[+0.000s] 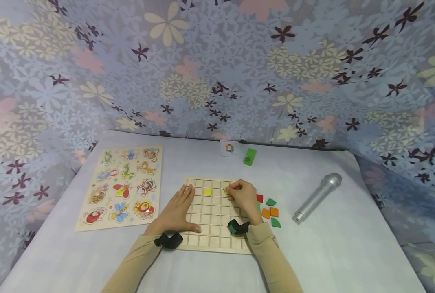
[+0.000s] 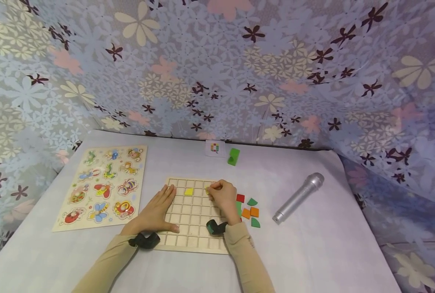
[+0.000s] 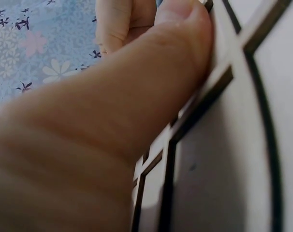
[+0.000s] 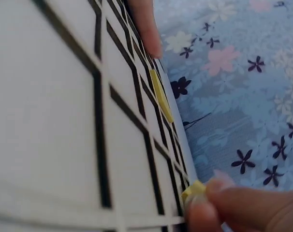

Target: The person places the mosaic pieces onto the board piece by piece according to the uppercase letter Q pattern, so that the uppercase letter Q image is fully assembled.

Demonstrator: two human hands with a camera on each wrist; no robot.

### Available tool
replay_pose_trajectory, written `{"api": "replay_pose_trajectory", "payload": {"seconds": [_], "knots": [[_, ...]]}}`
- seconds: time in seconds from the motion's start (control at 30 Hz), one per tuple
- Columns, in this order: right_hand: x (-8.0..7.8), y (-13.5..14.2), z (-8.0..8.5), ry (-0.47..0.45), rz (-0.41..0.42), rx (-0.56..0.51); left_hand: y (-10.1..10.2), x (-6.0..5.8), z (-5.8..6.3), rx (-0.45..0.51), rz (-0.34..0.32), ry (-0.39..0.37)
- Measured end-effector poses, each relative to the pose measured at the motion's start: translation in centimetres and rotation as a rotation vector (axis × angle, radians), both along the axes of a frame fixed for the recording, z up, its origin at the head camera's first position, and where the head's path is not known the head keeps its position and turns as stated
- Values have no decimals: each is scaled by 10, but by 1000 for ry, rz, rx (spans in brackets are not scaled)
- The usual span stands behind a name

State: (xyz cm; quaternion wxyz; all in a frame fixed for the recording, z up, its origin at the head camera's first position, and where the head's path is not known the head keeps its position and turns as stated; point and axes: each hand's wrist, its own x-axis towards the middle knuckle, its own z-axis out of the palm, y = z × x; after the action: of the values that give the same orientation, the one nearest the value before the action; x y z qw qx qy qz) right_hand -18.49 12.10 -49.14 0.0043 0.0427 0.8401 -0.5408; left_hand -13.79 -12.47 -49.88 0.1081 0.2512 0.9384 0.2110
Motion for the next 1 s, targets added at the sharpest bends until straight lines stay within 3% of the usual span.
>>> {"api": "replay_pose_trajectory", "payload": {"seconds": [0.2,0.33,0.53,0.7,0.87,1.0], "knots": [[6,-7,-2,105,77,216,2,1,1,1,6,3],[7,-10,-2,141,135,260,1,1,2,-6,9,3],[1,8,3,33,174,144,0,1,3,-2,12,-4],[-5,50,9,-40,180,12,1,1,1,-1,9,-6],[-4,98,12,-98,171,44,2,1,1,8,14,-10],[2,117,14,-185,166,97,2,1,1,7,19,-14]]}}
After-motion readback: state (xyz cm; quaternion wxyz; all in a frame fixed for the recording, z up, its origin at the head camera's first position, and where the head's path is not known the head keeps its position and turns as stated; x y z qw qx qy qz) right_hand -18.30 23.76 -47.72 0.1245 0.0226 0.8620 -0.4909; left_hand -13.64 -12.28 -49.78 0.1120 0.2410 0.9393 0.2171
